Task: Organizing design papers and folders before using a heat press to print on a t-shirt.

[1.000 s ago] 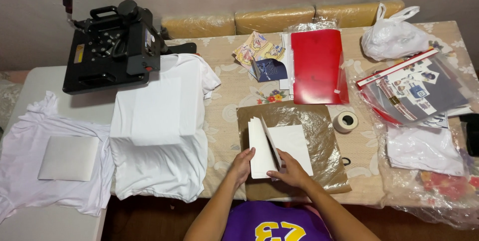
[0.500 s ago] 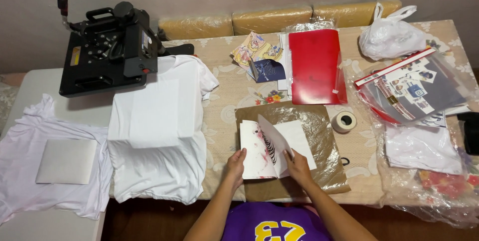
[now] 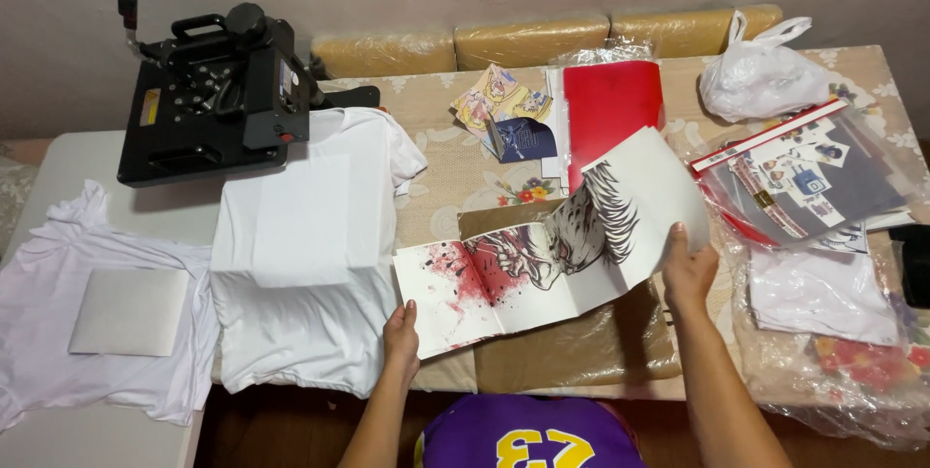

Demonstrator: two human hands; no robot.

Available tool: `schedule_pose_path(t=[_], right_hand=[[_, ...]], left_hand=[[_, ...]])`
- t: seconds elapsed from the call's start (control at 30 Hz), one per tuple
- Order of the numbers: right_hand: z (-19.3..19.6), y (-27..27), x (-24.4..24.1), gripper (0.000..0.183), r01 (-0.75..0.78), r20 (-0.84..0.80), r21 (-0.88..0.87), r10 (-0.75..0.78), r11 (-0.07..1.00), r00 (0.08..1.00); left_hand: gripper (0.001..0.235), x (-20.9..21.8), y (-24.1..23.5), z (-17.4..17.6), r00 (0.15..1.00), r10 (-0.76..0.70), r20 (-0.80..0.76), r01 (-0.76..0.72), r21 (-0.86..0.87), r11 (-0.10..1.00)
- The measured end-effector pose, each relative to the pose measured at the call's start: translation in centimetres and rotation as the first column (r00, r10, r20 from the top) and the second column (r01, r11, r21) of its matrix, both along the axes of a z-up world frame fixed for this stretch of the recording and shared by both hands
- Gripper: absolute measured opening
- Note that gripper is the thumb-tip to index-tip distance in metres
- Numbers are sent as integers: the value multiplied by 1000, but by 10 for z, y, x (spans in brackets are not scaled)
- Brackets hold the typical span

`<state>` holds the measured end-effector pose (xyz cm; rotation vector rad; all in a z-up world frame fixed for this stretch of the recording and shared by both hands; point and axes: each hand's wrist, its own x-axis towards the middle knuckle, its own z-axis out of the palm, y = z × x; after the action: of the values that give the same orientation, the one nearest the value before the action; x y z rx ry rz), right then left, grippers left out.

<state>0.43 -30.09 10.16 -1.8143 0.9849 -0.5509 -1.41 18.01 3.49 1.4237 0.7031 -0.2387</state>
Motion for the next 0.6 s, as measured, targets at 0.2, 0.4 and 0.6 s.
schedule_pose_path(t=[0.2,0.4,0.6], right_hand=[[-1,-57,18,51,112,-45,132,-107,985,993],[-25,-94,46,54,122,-68,129,-114,984,991],[-30,-110,87,46,25,-140,171,-1,985,990]], left_hand=[[40,-11,27,-31,979,195,-56,-200,-114,973],[44,-43,45,-50,966,242,-93,-252,-114,961],[47,-78,31,-55,934,292,-206,-322,-134,937]])
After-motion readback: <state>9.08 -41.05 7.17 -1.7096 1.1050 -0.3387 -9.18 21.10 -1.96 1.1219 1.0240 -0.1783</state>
